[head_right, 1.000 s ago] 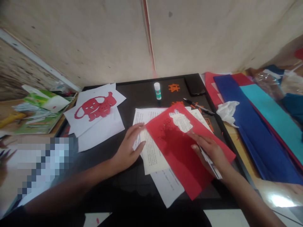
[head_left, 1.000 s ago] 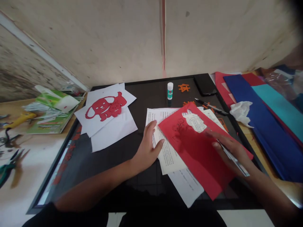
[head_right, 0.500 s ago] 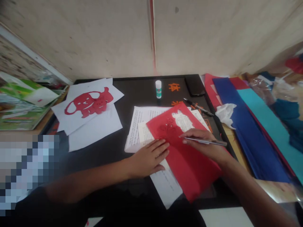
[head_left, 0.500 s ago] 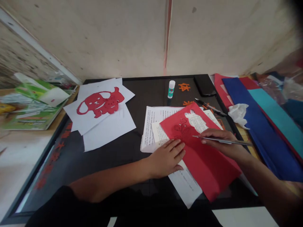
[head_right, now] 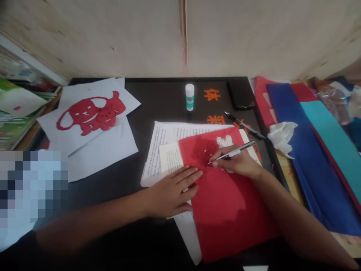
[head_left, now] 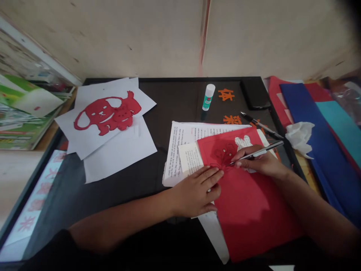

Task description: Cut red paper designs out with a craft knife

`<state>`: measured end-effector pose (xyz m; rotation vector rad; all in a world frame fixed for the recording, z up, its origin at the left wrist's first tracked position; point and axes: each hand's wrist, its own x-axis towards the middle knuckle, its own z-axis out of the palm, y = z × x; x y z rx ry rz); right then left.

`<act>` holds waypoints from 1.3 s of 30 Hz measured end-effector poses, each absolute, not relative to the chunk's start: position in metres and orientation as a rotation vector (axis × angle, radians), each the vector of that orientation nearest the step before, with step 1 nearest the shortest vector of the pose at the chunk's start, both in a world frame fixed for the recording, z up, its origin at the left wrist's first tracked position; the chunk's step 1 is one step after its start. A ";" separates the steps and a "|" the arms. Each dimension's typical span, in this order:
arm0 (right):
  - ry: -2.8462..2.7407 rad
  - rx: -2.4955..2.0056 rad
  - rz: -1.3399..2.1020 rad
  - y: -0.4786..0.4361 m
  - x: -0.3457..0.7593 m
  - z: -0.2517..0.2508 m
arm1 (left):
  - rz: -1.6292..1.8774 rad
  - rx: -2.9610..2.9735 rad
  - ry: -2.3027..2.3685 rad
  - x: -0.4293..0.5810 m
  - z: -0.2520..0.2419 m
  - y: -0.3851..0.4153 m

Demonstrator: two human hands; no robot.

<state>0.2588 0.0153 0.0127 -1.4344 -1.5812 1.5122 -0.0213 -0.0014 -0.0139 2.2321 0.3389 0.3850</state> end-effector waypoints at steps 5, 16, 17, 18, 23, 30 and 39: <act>-1.663 -1.427 1.517 0.019 0.256 0.013 | 0.364 2.220 0.339 -0.021 -0.013 0.000; -1.702 -1.412 1.565 0.023 0.256 0.014 | 0.366 2.774 0.297 -0.023 -0.014 -0.001; -1.698 -1.427 1.557 0.023 0.256 0.015 | 0.376 2.810 0.293 -0.023 -0.014 -0.001; -1.695 -1.435 1.548 0.023 0.255 0.016 | 0.380 2.831 0.291 -0.023 -0.014 -0.001; -1.691 -1.374 1.545 0.023 0.252 0.017 | 0.368 2.845 0.299 -0.023 -0.011 0.001; -1.703 -1.326 1.512 0.023 0.251 0.016 | 0.350 2.849 0.294 -0.021 -0.008 0.001; -1.706 -1.290 1.518 0.023 0.254 0.015 | 0.315 2.849 0.301 -0.023 -0.008 0.000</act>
